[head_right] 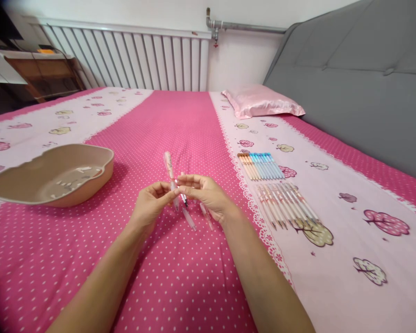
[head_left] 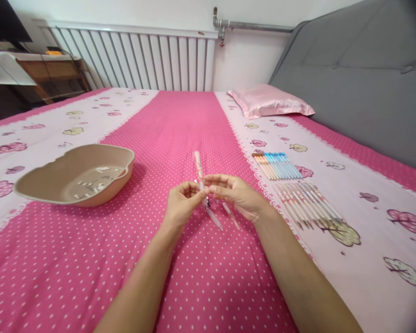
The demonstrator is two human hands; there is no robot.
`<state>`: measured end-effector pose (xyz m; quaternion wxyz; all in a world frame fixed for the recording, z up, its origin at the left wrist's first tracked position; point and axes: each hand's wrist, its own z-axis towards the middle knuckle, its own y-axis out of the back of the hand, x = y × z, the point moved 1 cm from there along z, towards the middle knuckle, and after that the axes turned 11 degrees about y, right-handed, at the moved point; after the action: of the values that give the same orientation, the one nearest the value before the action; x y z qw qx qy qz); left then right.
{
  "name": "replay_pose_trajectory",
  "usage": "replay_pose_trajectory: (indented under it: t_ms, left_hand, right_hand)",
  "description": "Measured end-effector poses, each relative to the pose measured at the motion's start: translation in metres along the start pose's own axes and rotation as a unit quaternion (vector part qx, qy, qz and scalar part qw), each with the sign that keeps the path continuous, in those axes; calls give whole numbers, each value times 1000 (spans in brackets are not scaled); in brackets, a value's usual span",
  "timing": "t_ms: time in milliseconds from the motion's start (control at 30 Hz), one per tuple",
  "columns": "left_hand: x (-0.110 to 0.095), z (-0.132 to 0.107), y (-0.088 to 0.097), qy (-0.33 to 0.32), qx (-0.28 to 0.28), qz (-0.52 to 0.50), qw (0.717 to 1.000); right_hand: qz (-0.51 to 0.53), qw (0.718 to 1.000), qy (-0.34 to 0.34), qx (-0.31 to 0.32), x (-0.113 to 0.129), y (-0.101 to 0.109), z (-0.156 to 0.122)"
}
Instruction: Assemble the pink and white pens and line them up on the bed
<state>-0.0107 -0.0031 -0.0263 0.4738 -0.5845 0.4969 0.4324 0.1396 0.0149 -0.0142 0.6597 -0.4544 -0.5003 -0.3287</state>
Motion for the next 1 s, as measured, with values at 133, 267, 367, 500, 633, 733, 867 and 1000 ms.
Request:
replay_pose_trajectory:
  t_ms: [133,267,367,500,633,733,867,1000]
  left_hand:
    - [0,1,1,-4,-49,-6,999]
    - [2,2,1,-11,-66,-1,998]
    - [3,4,2,-16,-64,7,998]
    - [4,4,1,-16,-64,18,998]
    - [4,4,2,-31,-84,68,994]
    - [3,3,3,-51,-113,145,982]
    - [2,0,7,-106,-193,277,935]
    - [1,1,12,-160,-301,380,860]
  right_hand:
    - [-27,998,-35,54,-5,1,-1]
    - [-92,993,-56,46,-11,0,0]
    - [-110,992,-49,30,-13,-3,1]
    - [-139,990,-27,26,-12,-8,1]
    - [-148,988,-12,31,-13,-11,2]
    - [-145,989,-1,2,-16,-11,4]
    - [-149,987,25,-56,-26,-6,10]
    - [-221,959,86,-158,-46,2,18]
